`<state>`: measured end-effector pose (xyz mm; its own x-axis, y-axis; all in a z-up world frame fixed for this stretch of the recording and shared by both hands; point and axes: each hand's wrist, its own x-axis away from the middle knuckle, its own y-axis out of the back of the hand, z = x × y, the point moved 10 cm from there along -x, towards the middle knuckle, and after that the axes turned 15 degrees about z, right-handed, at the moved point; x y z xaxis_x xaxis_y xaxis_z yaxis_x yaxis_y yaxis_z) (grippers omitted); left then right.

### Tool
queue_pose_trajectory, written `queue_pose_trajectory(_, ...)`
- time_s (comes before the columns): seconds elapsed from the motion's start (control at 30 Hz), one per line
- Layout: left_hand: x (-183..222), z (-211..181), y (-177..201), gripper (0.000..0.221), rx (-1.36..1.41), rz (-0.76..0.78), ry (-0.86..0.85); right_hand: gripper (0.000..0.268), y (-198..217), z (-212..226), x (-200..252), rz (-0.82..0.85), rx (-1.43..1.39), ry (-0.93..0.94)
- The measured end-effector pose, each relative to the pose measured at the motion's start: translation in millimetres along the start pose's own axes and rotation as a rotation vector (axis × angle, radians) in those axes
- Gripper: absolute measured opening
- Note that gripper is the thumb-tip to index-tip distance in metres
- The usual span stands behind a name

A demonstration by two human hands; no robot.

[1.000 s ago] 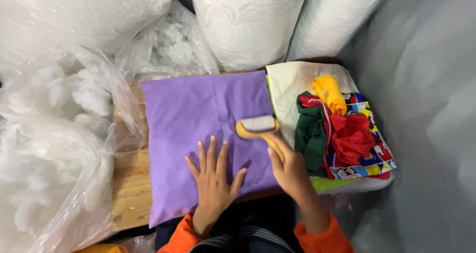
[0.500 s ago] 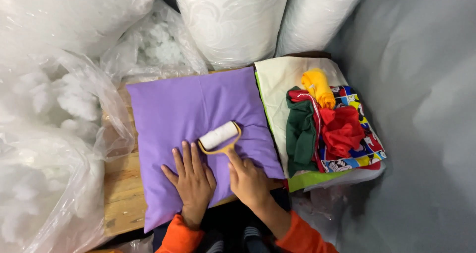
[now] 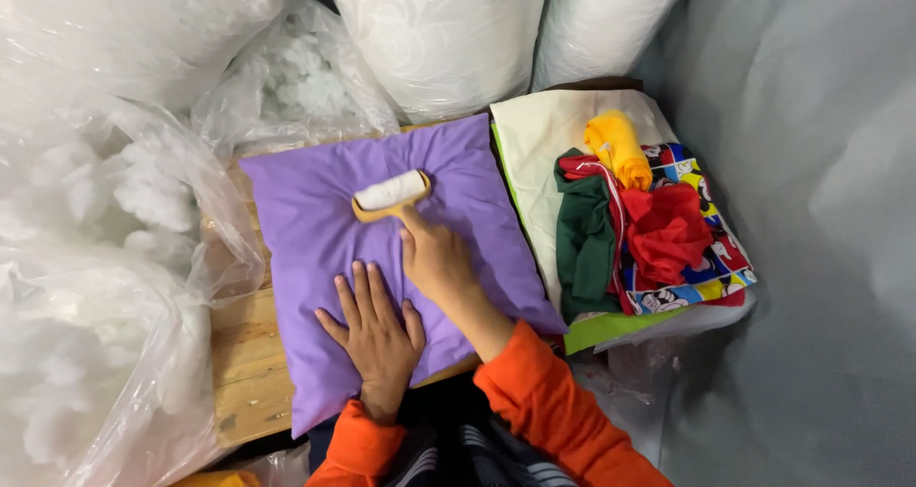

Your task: The person uses a lint roller on a purple pillow, places the pillow into a plastic bag, and then handles several items of clothing on a wooden bench.

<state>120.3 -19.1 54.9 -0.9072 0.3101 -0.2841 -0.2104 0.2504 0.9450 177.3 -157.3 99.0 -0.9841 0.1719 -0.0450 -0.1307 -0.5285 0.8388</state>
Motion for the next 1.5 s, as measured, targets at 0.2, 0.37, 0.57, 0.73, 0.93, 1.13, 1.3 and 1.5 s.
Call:
queue_pose_trajectory(0.2, 0.6, -1.1, 1.4, 0.072, 0.026, 0.003, -0.034, 0.045, 22.8, -21.9, 126.1, 0.091, -0.009, -0.123)
queue_pose_trajectory(0.37, 1.2, 0.0, 5.0, 0.073, 0.113, -0.007, -0.056, 0.039, 67.7, -21.7, 185.8, 0.051, -0.094, 0.079)
queue_pose_trajectory(0.57, -26.5, -1.7, 13.5, 0.066, 0.357, 0.109, 0.016, 0.044, 89.3, -54.4, 221.6, 0.281, -0.205, -0.093)
queue_pose_trajectory(0.73, -77.9, -93.1, 52.2, 0.059, 0.36, 0.188, -0.175, 0.04, 128.1, -82.5, 247.3, 0.382, -0.242, 0.045)
queue_pose_trajectory(0.93, -113.5, -289.9, -12.0, 0.073, 0.133, 0.198, -0.729, 0.048, 216.8, -194.5, 274.7, 0.058, -0.456, -0.426)
queue_pose_trajectory(1.13, -124.5, -399.4, -113.0, 0.092, -0.162, -0.064, -1.019, 0.046, 225.9, -280.9, 190.1, -0.544, -0.828, -0.108)
queue_pose_trajectory(1.3, -126.7, -362.8, -34.9, 0.014, 0.121, -0.587, -1.102, 0.043, 207.0, -303.4, 144.0, -0.657, -0.601, -0.136)
queue_pose_trajectory(1.5, -136.3, -298.0, -116.9, 0.026, -0.006, -0.121, -0.82, 0.058, 151.7, -285.5, 92.5, -0.365, -0.14, -0.103)
